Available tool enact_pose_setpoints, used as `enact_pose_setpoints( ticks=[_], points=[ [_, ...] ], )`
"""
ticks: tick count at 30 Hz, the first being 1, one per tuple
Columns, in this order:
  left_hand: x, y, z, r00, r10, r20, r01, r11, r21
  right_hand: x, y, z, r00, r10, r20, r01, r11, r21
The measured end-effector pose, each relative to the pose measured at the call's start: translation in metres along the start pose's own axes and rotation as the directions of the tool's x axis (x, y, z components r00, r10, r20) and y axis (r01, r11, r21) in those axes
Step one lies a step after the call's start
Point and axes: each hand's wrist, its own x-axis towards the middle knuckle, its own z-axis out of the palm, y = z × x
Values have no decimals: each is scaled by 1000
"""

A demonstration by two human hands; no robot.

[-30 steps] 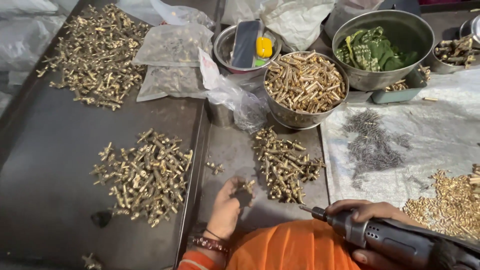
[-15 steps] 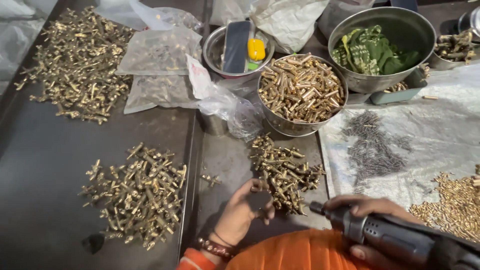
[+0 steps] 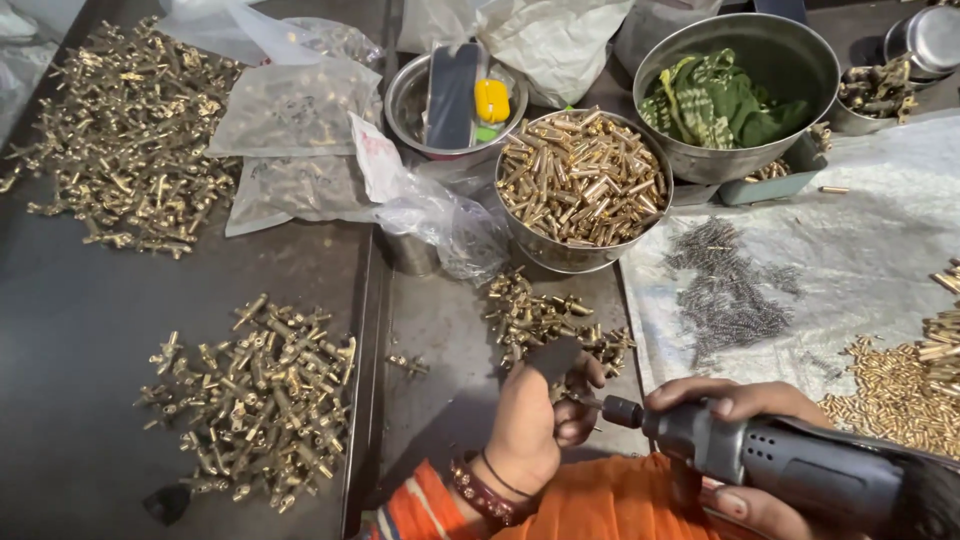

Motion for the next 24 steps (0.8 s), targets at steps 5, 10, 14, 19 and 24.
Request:
enact_pose_setpoints(
  ticks=[5,10,14,19,24],
  points=[
    [-5,5,7,999,-34,16,35,995,-90,-1,-8,1,1000,-24,-19,25,999,20],
    [-17,7,9,999,33,30,-31,997,-72,-11,0,-15,997,70,-30,-63,977,203],
    [-23,9,13,996,87,34,-85,995,-56,-9,-12,-3,988,141,-53,-117,939,323],
    [-26,7,14,981,182,60,-183,983,7,-11,3,-7,987,148,-58,-93,834,544],
    [-27,-1,8,952,276,133,-281,960,18,-16,6,-5,981,154,-114,-61,814,577]
  ],
)
